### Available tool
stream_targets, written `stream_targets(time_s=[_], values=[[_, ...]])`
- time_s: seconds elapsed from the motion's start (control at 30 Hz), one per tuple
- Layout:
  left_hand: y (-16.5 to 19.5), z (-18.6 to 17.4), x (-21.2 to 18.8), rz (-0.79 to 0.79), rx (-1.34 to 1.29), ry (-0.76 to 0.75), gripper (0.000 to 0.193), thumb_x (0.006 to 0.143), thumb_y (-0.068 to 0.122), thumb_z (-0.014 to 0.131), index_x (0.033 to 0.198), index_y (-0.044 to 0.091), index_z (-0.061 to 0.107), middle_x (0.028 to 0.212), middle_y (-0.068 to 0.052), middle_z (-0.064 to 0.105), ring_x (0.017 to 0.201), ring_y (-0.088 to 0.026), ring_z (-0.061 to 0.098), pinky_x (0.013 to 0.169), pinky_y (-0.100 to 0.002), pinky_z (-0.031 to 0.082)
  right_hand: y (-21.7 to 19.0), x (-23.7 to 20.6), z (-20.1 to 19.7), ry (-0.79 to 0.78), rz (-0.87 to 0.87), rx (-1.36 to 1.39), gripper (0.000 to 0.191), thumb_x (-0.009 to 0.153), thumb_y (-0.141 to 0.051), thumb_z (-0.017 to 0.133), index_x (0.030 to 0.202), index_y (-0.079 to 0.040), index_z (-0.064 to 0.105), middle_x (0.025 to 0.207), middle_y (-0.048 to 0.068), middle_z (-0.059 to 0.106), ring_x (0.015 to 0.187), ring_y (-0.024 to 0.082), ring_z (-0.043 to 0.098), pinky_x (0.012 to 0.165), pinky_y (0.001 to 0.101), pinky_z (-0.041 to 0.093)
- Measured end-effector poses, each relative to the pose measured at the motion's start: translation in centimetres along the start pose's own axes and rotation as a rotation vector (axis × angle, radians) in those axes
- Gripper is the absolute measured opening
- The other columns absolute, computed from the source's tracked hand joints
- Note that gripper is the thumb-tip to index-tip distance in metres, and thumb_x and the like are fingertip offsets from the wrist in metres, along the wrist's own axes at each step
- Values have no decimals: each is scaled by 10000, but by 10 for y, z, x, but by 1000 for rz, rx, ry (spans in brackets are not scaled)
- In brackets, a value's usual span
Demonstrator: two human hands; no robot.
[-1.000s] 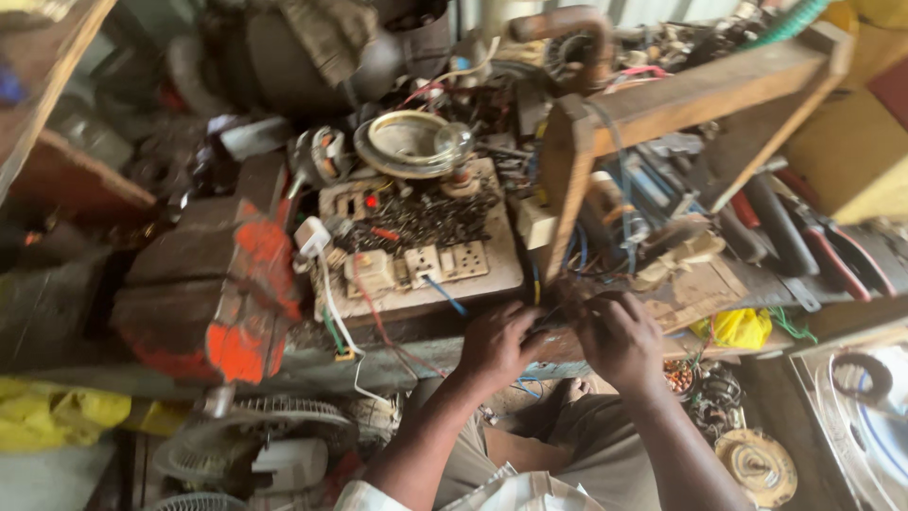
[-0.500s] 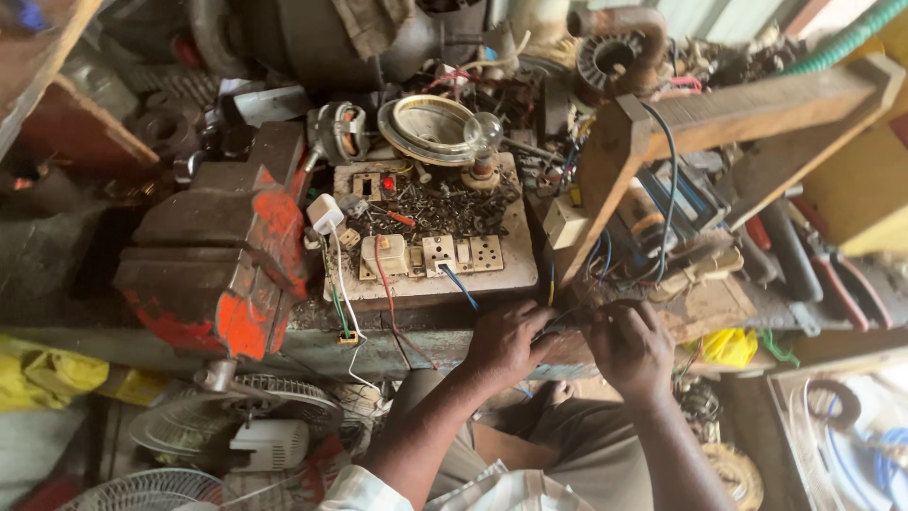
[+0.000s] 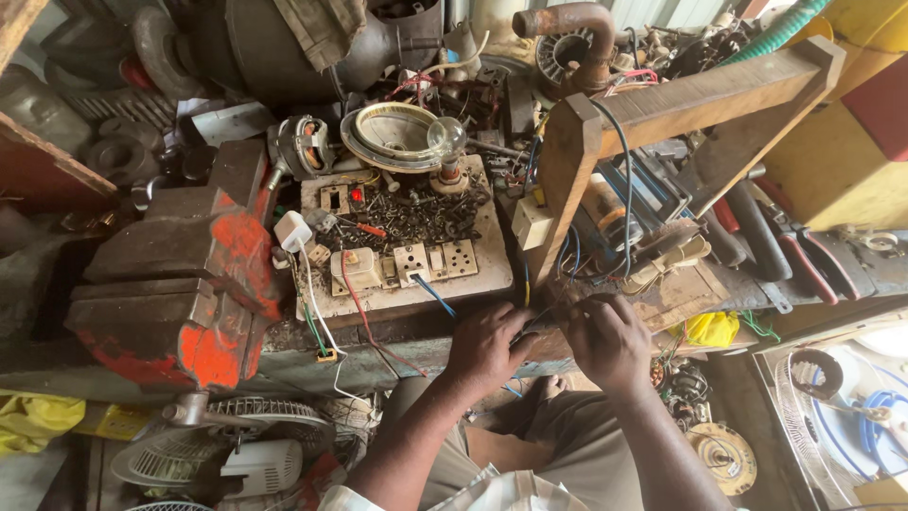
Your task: The person sits at a cluttered repair workbench and works on a small electric motor mounted on a wooden fixture. They handle wires at the switchboard, pick up a roll of electrical tape, and wrap tape around the motor's terminal area by hand.
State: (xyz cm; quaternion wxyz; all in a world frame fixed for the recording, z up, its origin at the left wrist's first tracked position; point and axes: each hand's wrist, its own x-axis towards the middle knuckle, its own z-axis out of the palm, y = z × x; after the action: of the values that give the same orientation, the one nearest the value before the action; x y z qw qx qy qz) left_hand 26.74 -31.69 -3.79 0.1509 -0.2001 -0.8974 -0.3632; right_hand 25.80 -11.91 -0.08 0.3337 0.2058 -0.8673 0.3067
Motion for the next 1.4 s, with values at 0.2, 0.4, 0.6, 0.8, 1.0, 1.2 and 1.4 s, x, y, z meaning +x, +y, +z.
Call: stream_targets(time_s=[0.2, 0.4, 0.6, 0.8, 1.0, 1.2, 1.4], values=[[9, -9, 1, -6, -103, 75, 312, 905, 226, 733, 1170, 73, 674, 922, -104, 644, 830, -307, 664, 708, -430, 533, 7, -2, 3, 11, -22, 49, 112, 875, -71, 739, 974, -64, 687, 949, 103, 690, 819, 307, 689, 699, 391, 547], [36, -44, 20, 9, -244, 354, 425, 945, 259, 754, 1260, 26, 592, 987, -78, 653, 778, -193, 647, 704, -347, 548, 6, -16, -16, 13, -172, -38, 396, 708, -161, 782, 1091, -96, 704, 1150, 105, 671, 1042, 324, 625, 885, 454, 500], [40, -61, 88, -44, -262, 323, 599, 986, 376, 689, 1408, -1, 494, 1205, -143, 664, 1065, -228, 677, 868, -361, 573, 22, -37, -28, -29, -103, -39, 356, 788, -180, 818, 1122, -135, 704, 1177, 61, 663, 1090, 292, 607, 916, 443, 470], [42, -38, 117, -1, -400, 115, 562, 1096, 474, 534, 1394, -2, 501, 1241, -167, 649, 1148, -264, 639, 959, -397, 525, 56, -43, -38, -22, -195, 58, 270, 785, -130, 792, 1039, -145, 704, 1133, 30, 678, 1089, 279, 623, 912, 439, 469], [60, -14, 121, -178, -488, 196, 588, 1026, 510, 590, 1302, -9, 559, 1144, -145, 672, 1045, -241, 647, 910, -388, 536, 79, -43, -43, -27, -239, 196, 256, 712, -80, 806, 937, -151, 708, 1085, 6, 715, 1024, 264, 643, 857, 414, 471], [80, 3, 115, -102, -471, 328, 563, 1054, 526, 611, 1301, 19, 608, 1192, -130, 711, 1116, -226, 682, 985, -377, 538, 100, -52, -52, -30, -242, 168, 215, 734, -101, 822, 922, -143, 724, 1054, -2, 720, 1017, 255, 645, 903, 410, 468], [84, 8, 108, -129, -583, 224, 640, 1005, 480, 668, 1432, 22, 539, 1212, -128, 705, 1103, -215, 717, 983, -355, 585, 140, -62, -56, -96, -235, 159, 251, 712, -165, 834, 941, -173, 732, 1096, -14, 712, 1077, 232, 646, 897, 361, 469]])
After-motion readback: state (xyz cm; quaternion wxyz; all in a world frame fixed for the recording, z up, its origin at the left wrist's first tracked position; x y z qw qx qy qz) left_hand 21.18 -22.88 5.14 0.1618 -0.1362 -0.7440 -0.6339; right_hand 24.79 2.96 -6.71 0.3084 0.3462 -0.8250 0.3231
